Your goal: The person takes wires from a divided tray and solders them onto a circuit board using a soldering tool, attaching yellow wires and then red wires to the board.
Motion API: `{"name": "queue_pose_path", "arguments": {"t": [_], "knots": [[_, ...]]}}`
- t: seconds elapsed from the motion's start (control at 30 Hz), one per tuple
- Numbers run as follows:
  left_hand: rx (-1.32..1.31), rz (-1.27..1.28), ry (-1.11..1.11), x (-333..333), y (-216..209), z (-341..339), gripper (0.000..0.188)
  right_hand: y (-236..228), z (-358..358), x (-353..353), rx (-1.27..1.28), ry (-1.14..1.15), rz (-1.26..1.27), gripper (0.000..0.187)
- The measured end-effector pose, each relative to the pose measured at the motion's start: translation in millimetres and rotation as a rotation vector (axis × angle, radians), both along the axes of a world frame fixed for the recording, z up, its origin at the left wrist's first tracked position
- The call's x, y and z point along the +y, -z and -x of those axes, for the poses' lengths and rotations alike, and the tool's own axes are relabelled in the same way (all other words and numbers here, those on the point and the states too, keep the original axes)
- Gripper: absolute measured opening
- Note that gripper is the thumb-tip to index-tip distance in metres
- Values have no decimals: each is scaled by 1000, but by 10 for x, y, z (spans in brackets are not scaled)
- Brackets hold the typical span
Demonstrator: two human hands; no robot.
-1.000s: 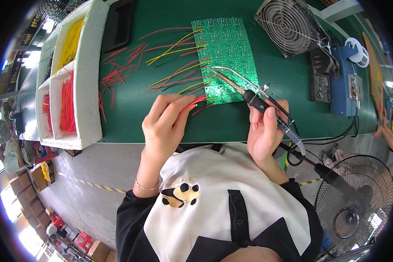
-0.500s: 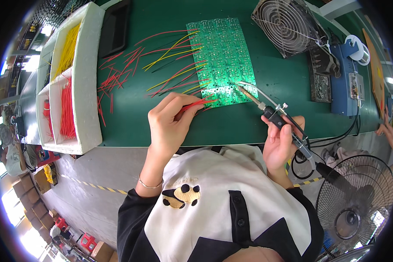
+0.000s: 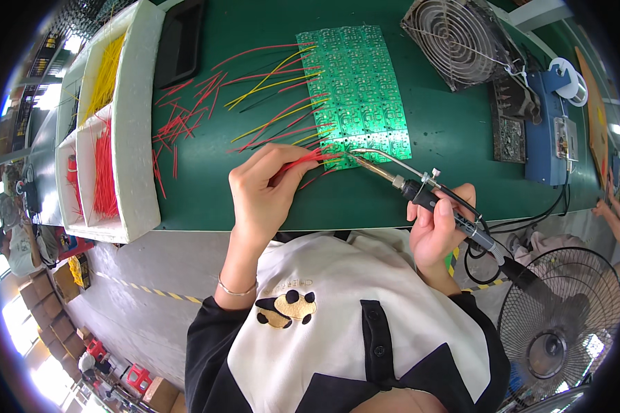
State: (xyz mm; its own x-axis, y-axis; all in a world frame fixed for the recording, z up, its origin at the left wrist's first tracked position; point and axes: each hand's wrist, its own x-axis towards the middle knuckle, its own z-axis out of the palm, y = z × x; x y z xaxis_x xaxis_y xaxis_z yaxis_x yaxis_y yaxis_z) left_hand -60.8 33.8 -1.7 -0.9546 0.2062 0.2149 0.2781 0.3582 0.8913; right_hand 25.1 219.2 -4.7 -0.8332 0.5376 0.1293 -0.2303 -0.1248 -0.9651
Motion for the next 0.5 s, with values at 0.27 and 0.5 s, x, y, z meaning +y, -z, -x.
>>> {"name": "queue_pose_path", "arguments": {"t": [0.27, 0.5], "knots": [[-56, -34, -9, -4, -13, 5, 10, -13, 23, -7, 6, -16, 5, 23], [-56, -43, 7, -15, 27, 15, 10, 8, 10, 1, -12, -25, 9, 20]]}}
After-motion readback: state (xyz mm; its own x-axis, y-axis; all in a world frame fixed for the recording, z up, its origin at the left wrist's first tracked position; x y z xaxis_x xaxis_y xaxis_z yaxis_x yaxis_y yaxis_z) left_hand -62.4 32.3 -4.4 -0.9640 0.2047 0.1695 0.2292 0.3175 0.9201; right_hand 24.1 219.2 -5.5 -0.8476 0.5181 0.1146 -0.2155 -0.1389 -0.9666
